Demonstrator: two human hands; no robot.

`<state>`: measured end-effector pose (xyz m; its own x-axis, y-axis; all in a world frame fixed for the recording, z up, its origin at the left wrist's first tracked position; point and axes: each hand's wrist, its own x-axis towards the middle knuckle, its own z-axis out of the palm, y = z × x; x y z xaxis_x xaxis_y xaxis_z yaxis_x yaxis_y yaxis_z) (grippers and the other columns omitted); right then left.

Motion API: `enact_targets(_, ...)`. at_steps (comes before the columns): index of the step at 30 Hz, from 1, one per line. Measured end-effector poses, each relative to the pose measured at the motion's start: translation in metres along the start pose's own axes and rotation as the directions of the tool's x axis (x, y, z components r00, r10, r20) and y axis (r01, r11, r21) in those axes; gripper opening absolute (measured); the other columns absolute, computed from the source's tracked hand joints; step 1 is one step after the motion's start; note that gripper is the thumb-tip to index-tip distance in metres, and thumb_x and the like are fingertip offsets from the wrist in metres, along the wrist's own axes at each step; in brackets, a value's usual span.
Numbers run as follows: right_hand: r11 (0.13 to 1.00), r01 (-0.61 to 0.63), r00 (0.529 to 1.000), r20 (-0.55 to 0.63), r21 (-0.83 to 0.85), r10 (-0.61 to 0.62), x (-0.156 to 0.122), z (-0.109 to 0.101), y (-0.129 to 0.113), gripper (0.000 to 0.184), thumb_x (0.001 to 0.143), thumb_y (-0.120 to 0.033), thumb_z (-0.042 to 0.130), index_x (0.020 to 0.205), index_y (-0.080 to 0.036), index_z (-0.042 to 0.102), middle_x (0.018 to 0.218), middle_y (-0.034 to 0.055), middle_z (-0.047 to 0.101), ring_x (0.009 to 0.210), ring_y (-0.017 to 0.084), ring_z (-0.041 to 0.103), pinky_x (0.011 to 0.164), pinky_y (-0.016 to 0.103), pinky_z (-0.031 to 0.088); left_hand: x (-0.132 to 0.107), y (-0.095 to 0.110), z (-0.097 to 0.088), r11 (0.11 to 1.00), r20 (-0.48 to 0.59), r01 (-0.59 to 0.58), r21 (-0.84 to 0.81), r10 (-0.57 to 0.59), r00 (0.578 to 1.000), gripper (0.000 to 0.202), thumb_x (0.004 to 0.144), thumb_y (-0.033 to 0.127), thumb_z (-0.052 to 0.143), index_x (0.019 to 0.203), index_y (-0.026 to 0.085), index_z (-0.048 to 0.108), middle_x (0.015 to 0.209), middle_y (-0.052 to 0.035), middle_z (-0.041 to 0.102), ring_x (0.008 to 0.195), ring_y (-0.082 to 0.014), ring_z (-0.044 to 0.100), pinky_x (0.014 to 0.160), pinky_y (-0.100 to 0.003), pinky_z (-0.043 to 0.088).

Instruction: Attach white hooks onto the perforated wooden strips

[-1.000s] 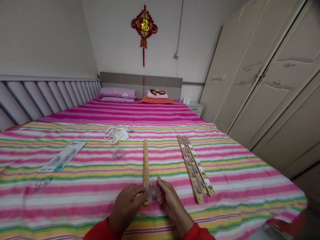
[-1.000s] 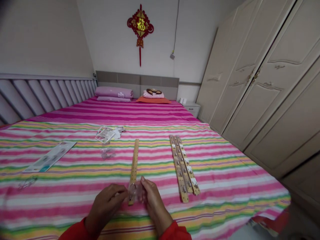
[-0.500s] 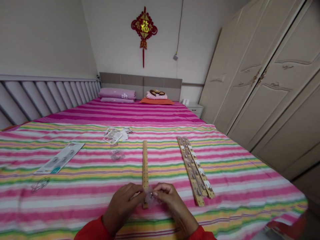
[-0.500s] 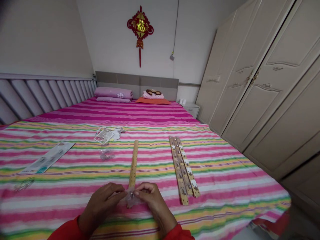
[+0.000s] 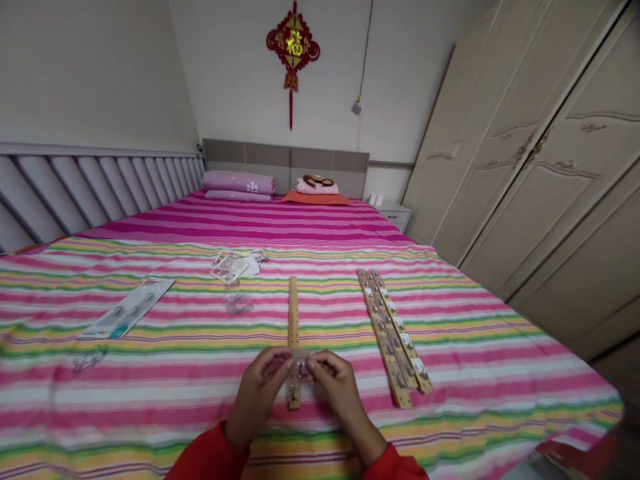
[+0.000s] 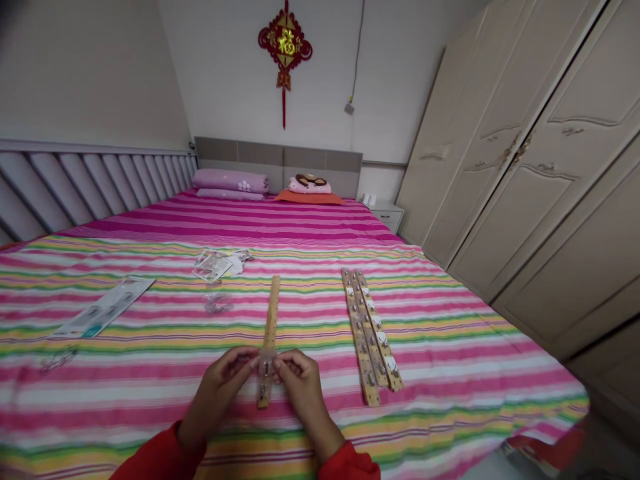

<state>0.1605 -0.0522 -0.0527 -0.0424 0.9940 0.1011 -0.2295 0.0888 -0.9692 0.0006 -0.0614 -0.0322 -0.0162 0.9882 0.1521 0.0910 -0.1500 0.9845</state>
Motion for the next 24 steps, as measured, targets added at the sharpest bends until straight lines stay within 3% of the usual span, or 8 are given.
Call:
enact_targets(4,0.990,-0.098,0.995,0.006,0.101,0.098,0.011,0.004,0.007,0.036,0.057,-0.049,0.079,0.069,-0.017,0.068,0.049,-0.0012,0.063,0.043,0.013,0.054,0.047,0.025,0.045,0.014,-0.003,0.003,0.995,-0.017,0.070,-0.071,-0.072,0.997,0.028,0.065,0.040,0.069,0.081,0.017,0.066,0.076,-0.0043,0.070,0.073,-0.0187,0.065,0.067,-0.029,0.053)
enact_targets(12,0.970,-0.131,0.988,-0.057,0.203,0.146,0.037,0.010,0.027,0.029,0.057,-0.038,0.080,0.066,-0.014,0.066,0.048,-0.0023,0.062,0.040,0.008,0.052,0.041,0.020,0.039,0.043,-0.021,0.006,0.977,-0.067,0.155,-0.148,-0.166,0.984,0.031,0.054,0.037,0.073,0.074,0.014,0.065,0.071,-0.0047,0.069,0.070,-0.0176,0.063,0.067,-0.029,0.050)
enact_targets(24,0.966,-0.228,0.961,-0.131,0.119,0.243,0.050,0.010,0.061,0.022,0.056,-0.031,0.075,0.061,-0.014,0.063,0.039,-0.0043,0.056,0.034,0.009,0.048,0.035,0.019,0.038,0.050,-0.054,0.007,0.967,-0.104,0.221,-0.124,-0.234,0.967,0.026,0.051,0.033,0.071,0.067,0.015,0.063,0.063,-0.0023,0.067,0.063,-0.0165,0.061,0.063,-0.028,0.047)
